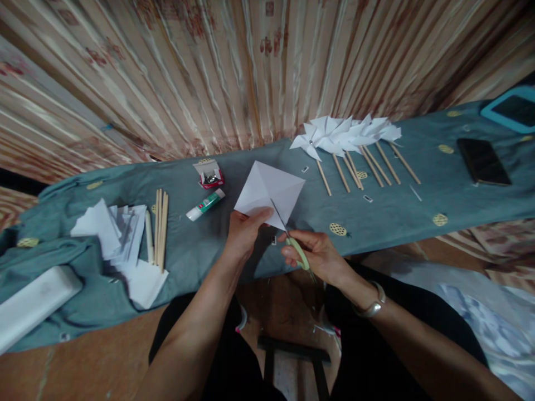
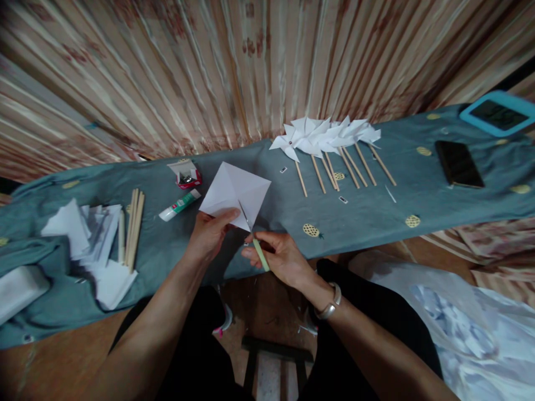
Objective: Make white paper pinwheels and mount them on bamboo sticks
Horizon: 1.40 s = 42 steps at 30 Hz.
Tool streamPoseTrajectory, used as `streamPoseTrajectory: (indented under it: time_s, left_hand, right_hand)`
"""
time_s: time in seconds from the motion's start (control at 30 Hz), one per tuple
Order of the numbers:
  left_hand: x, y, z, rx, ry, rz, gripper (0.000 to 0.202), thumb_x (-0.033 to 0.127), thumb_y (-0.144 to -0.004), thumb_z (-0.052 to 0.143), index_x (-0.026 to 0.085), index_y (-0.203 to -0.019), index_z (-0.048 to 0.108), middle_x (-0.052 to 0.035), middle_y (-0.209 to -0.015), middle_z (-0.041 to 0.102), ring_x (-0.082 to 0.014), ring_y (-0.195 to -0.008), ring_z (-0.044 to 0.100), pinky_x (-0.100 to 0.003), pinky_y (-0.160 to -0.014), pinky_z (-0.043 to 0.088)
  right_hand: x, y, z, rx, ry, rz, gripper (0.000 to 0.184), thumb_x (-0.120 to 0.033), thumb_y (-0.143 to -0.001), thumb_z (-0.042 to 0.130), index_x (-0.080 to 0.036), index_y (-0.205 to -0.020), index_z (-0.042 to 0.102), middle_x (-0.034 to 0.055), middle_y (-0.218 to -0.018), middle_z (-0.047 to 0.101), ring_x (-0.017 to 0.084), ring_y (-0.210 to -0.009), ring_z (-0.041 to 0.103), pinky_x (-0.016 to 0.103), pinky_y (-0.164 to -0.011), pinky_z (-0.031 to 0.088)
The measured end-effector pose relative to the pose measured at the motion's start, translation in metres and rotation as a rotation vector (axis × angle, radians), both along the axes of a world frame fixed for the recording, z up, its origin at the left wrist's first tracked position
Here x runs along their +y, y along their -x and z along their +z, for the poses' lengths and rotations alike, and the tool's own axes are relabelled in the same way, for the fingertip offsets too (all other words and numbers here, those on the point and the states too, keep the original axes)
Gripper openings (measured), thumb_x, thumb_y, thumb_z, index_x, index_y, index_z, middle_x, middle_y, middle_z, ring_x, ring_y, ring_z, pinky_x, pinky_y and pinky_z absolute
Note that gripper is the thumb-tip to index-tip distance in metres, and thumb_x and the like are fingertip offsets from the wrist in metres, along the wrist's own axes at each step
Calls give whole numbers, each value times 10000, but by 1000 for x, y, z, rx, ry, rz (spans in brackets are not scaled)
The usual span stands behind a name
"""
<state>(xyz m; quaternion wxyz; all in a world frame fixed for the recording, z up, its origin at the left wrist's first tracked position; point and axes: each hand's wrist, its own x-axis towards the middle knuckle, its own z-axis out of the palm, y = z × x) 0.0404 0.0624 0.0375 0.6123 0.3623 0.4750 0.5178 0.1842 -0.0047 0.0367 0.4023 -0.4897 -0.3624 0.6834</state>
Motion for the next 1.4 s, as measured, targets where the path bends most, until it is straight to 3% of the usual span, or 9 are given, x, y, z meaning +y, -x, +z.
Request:
streamPoseTrajectory:
  time_s: [0.23, 0.47, 0.63, 0.93, 1.2, 1.4]
  left_hand:
    - [5, 6, 4, -48, 22, 39, 257, 249, -540, 803, 138, -741, 687, -32, -733, 705, -158, -626, 634, -248, -538, 474]
    - [11, 13, 8, -55, 25, 106, 273, 243, -524, 794, 179, -756, 665, -4, -730, 704, -147, -633, 638, -230, -551, 475]
    - [13, 13, 7, -86, 0, 116, 285, 228, -535, 796, 172, -791, 685, -9, -738, 714, -160, -663, 660, -248, -583, 490]
    - [5, 3, 7, 68, -50, 7, 277, 179, -492, 785, 158, -763, 733, -37, -798, 754, -212, -748, 681, -316, -742, 538]
    - [3, 10, -8, 227, -115, -277, 193, 175, -572, 721, 156, -763, 744, -20, -692, 721, -198, -671, 659, -268, -657, 506]
    - [4, 13, -4, 279, -108, -278, 137, 190, -559, 719, 164, -691, 746, -23, -691, 725, -197, -648, 643, -260, -608, 481]
  right_hand:
    - [-2, -2, -2, -60, -19, 93, 427, -466, -592, 843, -183, -877, 698, -34, -609, 644, 83, -529, 578, 197, -507, 473]
    - [-4, -7, -4, -83, -44, 158, 432, -497, -679, 787, -178, -949, 676, -10, -663, 662, 86, -545, 567, 198, -499, 443]
    - [3, -12, -3, -95, -99, 70, 432, -538, -665, 782, -183, -883, 669, -18, -641, 641, 84, -529, 533, 212, -501, 431]
    - [37, -43, 10, -170, -218, -392, 464, -512, -574, 836, -215, -895, 680, -20, -696, 657, 114, -587, 567, 245, -544, 441]
    - [45, -49, 21, -207, -242, -321, 475, -392, -489, 877, -207, -875, 670, -82, -588, 571, 90, -552, 479, 242, -541, 384]
    - [45, -51, 18, -198, -229, -240, 469, -402, -500, 861, -200, -876, 666, -67, -611, 609, 86, -537, 479, 228, -516, 363]
